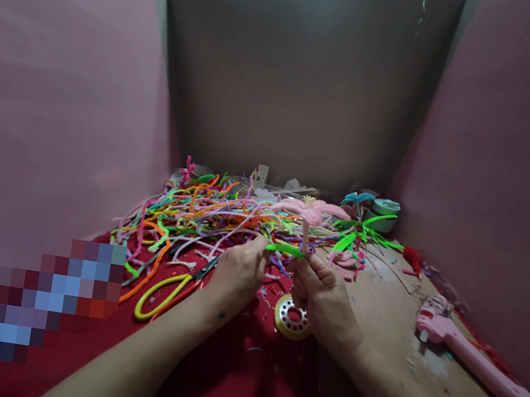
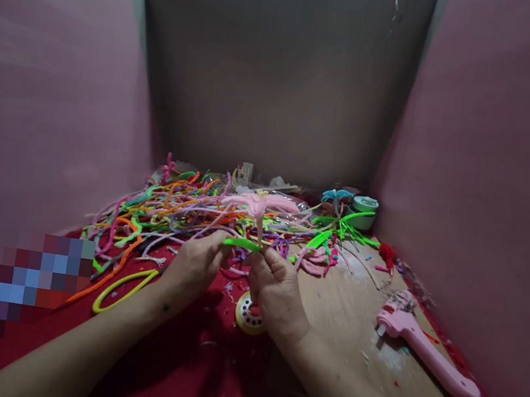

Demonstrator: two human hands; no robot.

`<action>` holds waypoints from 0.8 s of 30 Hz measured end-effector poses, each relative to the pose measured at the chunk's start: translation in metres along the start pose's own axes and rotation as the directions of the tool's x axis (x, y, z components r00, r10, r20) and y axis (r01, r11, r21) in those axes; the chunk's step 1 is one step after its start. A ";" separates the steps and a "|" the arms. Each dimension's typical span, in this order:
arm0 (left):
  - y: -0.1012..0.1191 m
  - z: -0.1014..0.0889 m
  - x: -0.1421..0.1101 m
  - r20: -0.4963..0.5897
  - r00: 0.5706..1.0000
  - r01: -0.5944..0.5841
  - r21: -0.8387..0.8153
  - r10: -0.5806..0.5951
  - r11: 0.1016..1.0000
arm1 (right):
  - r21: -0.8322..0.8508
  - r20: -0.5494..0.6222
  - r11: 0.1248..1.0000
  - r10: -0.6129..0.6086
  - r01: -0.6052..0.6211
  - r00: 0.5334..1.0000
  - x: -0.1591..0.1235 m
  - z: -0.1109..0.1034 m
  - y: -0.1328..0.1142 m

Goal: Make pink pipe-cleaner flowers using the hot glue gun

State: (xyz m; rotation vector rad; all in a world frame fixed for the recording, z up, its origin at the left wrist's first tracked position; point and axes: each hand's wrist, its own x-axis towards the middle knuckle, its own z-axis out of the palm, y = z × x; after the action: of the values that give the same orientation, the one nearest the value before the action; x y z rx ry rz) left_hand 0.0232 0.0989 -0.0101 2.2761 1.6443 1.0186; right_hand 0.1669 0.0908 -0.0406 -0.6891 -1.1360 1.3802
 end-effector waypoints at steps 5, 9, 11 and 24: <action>-0.012 0.001 0.005 -0.027 0.997 0.070 -0.091 -0.073 0.993 | 0.047 -0.050 0.999 0.001 0.001 0.999 0.005 0.000 -0.003; -0.026 0.004 0.013 0.038 0.976 0.212 -0.361 -0.212 0.908 | 0.135 -0.071 0.990 0.035 -0.025 0.997 0.009 -0.001 -0.007; -0.031 0.005 0.016 0.086 0.963 0.266 -0.446 -0.255 0.854 | 0.161 -0.063 0.986 0.043 -0.032 0.997 0.011 -0.002 -0.008; 0.002 0.018 -0.007 0.315 0.949 0.159 -0.501 0.008 0.851 | -0.067 -0.114 0.995 -0.077 0.070 0.991 0.015 -0.010 -0.003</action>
State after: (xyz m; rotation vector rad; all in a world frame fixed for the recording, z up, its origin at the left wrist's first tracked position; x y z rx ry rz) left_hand 0.0344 0.0967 -0.0254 1.8695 1.1443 0.8968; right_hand 0.1746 0.1076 -0.0384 -0.7558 -1.1048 1.2312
